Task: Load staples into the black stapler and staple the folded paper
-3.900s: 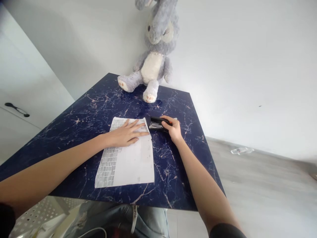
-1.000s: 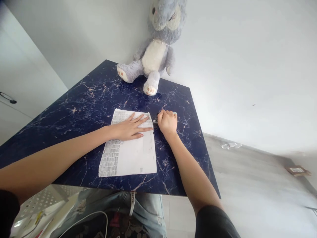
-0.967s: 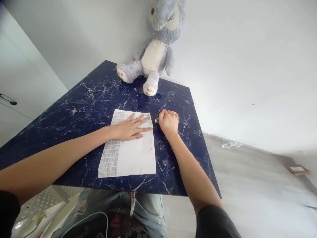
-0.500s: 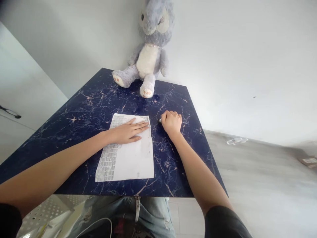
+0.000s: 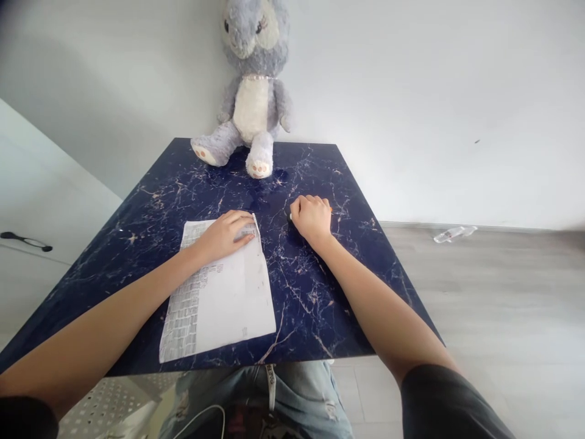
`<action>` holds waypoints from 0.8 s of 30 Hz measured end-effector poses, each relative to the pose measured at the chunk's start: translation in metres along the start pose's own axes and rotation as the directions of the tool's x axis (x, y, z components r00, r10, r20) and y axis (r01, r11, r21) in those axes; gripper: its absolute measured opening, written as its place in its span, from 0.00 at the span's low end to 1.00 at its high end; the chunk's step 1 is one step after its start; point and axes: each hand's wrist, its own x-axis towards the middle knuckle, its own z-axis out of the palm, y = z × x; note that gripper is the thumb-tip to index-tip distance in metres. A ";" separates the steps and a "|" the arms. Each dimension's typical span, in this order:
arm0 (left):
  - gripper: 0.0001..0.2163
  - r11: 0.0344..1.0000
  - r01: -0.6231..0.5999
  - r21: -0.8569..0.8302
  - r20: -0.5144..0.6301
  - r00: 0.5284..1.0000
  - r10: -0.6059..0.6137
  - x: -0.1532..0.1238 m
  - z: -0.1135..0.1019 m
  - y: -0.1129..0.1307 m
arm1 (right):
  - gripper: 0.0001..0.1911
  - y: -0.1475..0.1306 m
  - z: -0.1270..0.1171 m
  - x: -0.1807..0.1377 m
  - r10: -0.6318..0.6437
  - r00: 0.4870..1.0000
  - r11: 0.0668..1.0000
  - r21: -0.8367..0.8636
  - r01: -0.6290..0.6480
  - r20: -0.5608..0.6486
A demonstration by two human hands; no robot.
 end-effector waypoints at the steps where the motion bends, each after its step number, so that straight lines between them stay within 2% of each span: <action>1: 0.20 1.000 0.015 0.001 0.006 1.000 -0.015 -0.001 0.001 -0.001 | 0.20 0.000 0.000 0.000 0.002 1.000 1.000 0.002 -0.002 0.004; 4: 0.23 1.000 0.024 0.007 0.061 0.998 -0.024 -0.002 0.002 -0.001 | 0.21 -0.001 0.000 0.000 0.004 1.000 1.000 0.002 -0.004 0.003; 14: 0.24 0.999 0.027 0.032 0.151 0.988 -0.031 -0.004 -0.002 0.002 | 0.22 -0.001 0.001 0.001 0.008 1.000 1.000 -0.012 -0.008 0.006; 24: 0.23 0.999 0.036 -0.005 0.072 0.997 -0.036 -0.001 -0.001 0.001 | 0.22 -0.001 0.003 0.001 0.018 1.000 1.000 0.013 -0.018 0.000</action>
